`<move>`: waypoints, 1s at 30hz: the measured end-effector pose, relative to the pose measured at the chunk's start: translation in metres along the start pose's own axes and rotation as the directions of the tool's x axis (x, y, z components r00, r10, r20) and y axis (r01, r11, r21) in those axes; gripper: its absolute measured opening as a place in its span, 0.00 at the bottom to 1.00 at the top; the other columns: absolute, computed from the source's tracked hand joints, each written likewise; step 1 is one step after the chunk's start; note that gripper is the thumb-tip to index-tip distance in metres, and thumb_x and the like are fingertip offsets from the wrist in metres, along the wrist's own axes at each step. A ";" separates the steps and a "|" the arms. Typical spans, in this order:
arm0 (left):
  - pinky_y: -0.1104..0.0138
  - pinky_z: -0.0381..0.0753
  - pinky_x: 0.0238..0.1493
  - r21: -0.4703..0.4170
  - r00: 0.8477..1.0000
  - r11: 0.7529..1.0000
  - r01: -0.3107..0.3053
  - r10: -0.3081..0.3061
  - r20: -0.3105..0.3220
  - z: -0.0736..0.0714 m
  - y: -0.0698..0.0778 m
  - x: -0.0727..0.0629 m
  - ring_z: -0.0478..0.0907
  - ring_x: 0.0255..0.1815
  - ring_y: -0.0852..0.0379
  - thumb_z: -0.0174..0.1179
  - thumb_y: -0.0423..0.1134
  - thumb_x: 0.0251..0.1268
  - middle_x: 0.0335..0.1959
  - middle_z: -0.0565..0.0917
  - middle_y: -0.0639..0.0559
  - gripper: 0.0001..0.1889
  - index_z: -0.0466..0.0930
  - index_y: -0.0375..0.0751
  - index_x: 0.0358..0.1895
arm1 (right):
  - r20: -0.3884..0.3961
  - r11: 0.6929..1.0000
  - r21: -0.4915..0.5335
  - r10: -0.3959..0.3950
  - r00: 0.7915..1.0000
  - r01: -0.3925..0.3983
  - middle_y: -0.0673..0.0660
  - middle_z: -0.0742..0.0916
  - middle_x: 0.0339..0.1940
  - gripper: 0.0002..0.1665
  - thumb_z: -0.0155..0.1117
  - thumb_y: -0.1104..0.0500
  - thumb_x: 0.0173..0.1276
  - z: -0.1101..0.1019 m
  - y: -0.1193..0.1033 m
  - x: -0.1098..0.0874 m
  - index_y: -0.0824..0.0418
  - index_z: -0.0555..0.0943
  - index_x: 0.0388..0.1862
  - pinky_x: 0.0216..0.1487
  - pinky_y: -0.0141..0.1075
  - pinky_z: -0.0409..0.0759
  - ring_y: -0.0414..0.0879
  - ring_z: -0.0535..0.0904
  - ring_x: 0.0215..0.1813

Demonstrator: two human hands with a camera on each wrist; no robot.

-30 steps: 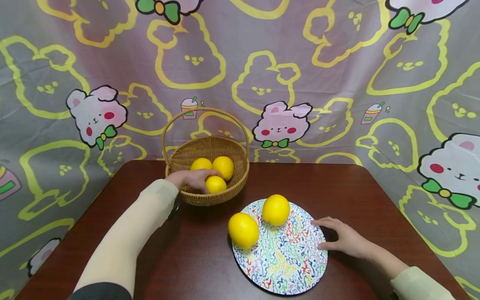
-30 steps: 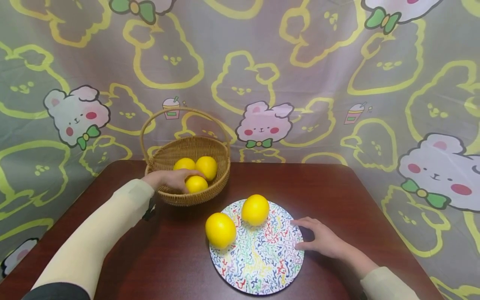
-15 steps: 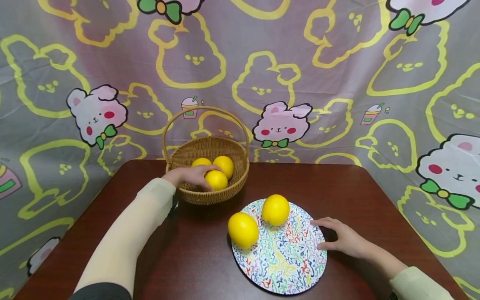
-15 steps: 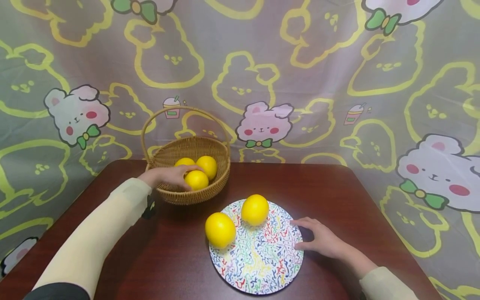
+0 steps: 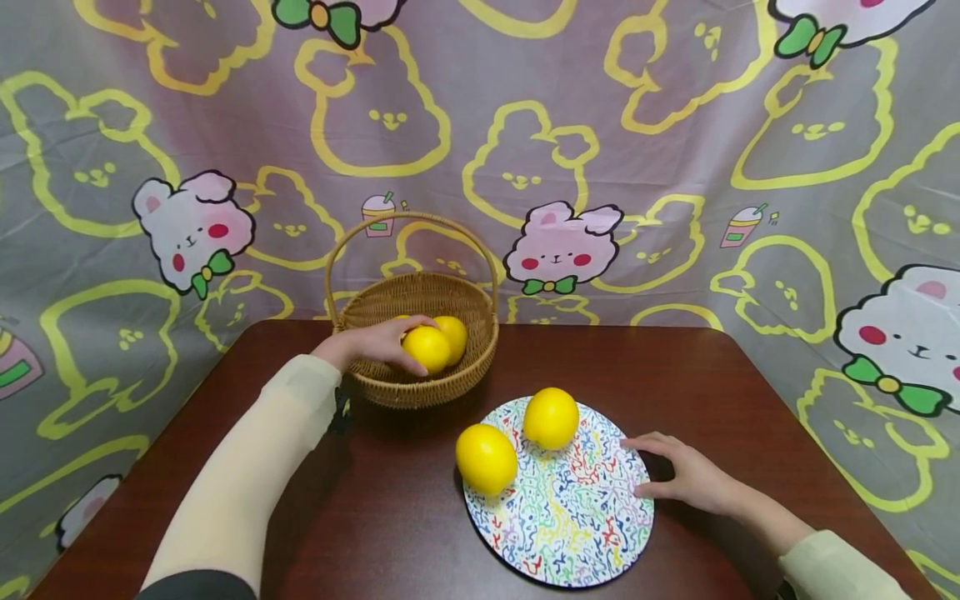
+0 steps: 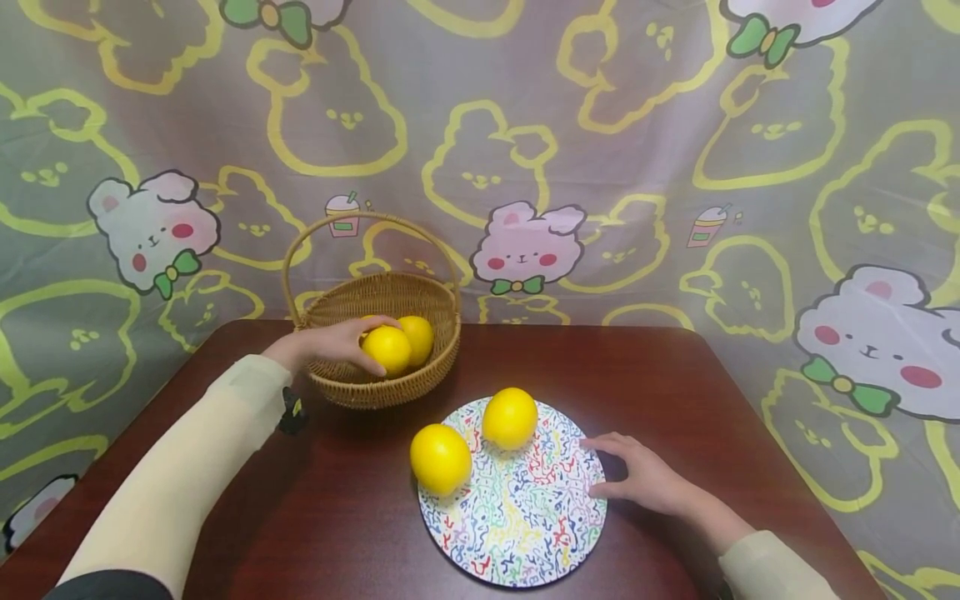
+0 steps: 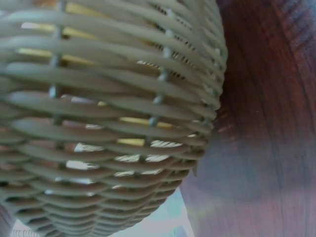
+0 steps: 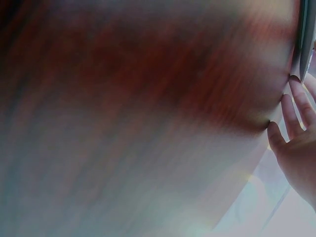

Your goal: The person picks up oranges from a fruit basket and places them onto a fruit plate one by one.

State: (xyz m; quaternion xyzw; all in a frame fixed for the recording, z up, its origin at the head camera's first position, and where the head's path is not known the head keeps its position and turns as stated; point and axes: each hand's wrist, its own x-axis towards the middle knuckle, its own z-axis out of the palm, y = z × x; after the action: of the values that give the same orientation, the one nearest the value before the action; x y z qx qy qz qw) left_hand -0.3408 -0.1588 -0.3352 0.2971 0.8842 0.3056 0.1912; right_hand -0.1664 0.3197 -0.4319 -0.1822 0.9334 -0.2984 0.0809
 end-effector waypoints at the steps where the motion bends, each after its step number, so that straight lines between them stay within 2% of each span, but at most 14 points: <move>1: 0.54 0.69 0.52 -0.009 1.000 1.000 -0.006 0.006 -0.004 -0.001 0.001 -0.001 0.69 0.53 0.46 0.73 0.46 0.52 0.60 0.69 0.43 0.41 0.62 0.47 0.69 | 0.000 1.000 0.000 -0.003 1.000 0.003 0.57 0.79 0.58 0.39 0.75 0.41 0.53 0.000 0.000 0.000 0.52 0.77 0.64 0.57 0.63 0.69 0.58 0.71 0.58; 6: 0.54 0.70 0.51 -0.042 0.999 0.999 -0.033 0.033 -0.019 -0.004 0.001 -0.003 0.71 0.50 0.46 0.73 0.44 0.52 0.60 0.70 0.43 0.40 0.62 0.46 0.68 | -0.002 1.000 -0.003 -0.021 1.000 0.021 0.56 0.79 0.58 0.39 0.74 0.41 0.54 0.000 0.001 -0.001 0.52 0.77 0.64 0.56 0.63 0.69 0.57 0.71 0.58; 9: 0.54 0.69 0.51 -0.023 0.998 0.998 -0.057 0.057 -0.032 -0.005 0.001 -0.004 0.71 0.50 0.47 0.73 0.45 0.52 0.59 0.71 0.43 0.39 0.63 0.45 0.67 | -0.002 1.000 -0.002 -0.020 1.000 0.020 0.56 0.79 0.57 0.39 0.74 0.41 0.54 0.000 0.001 -0.001 0.52 0.77 0.64 0.56 0.64 0.69 0.57 0.71 0.57; 17: 0.54 0.71 0.50 -0.014 0.993 0.994 -0.110 0.109 -0.055 -0.011 0.013 -0.011 0.73 0.49 0.47 0.74 0.45 0.51 0.58 0.72 0.45 0.39 0.63 0.47 0.66 | 0.000 1.000 0.001 0.001 1.000 -0.001 0.57 0.79 0.57 0.40 0.75 0.41 0.53 0.000 -0.001 -0.001 0.52 0.77 0.64 0.56 0.63 0.70 0.57 0.71 0.56; 24: 0.54 0.71 0.51 -0.006 0.990 0.993 -0.118 0.117 -0.073 -0.013 0.022 -0.016 0.73 0.49 0.48 0.75 0.45 0.50 0.58 0.72 0.47 0.40 0.63 0.50 0.66 | -0.002 1.000 -0.002 -0.006 1.000 0.006 0.57 0.79 0.58 0.40 0.75 0.41 0.53 0.000 -0.001 -0.001 0.53 0.77 0.64 0.56 0.63 0.70 0.57 0.71 0.57; 30: 0.53 0.72 0.51 -0.010 0.985 0.989 -0.149 0.148 -0.089 -0.013 0.028 -0.020 0.74 0.49 0.48 0.74 0.46 0.50 0.58 0.73 0.46 0.39 0.63 0.47 0.65 | -0.007 1.000 0.001 -0.016 1.000 0.016 0.57 0.79 0.57 0.40 0.75 0.41 0.54 0.000 -0.002 -0.002 0.53 0.77 0.64 0.56 0.63 0.70 0.57 0.72 0.57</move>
State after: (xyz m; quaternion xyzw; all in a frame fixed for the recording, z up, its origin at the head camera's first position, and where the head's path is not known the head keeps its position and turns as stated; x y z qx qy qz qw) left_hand -0.3214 -0.1600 -0.3041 0.3466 0.8646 0.3393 0.1313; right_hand -0.1644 0.3188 -0.4312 -0.1886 0.9321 -0.3000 0.0753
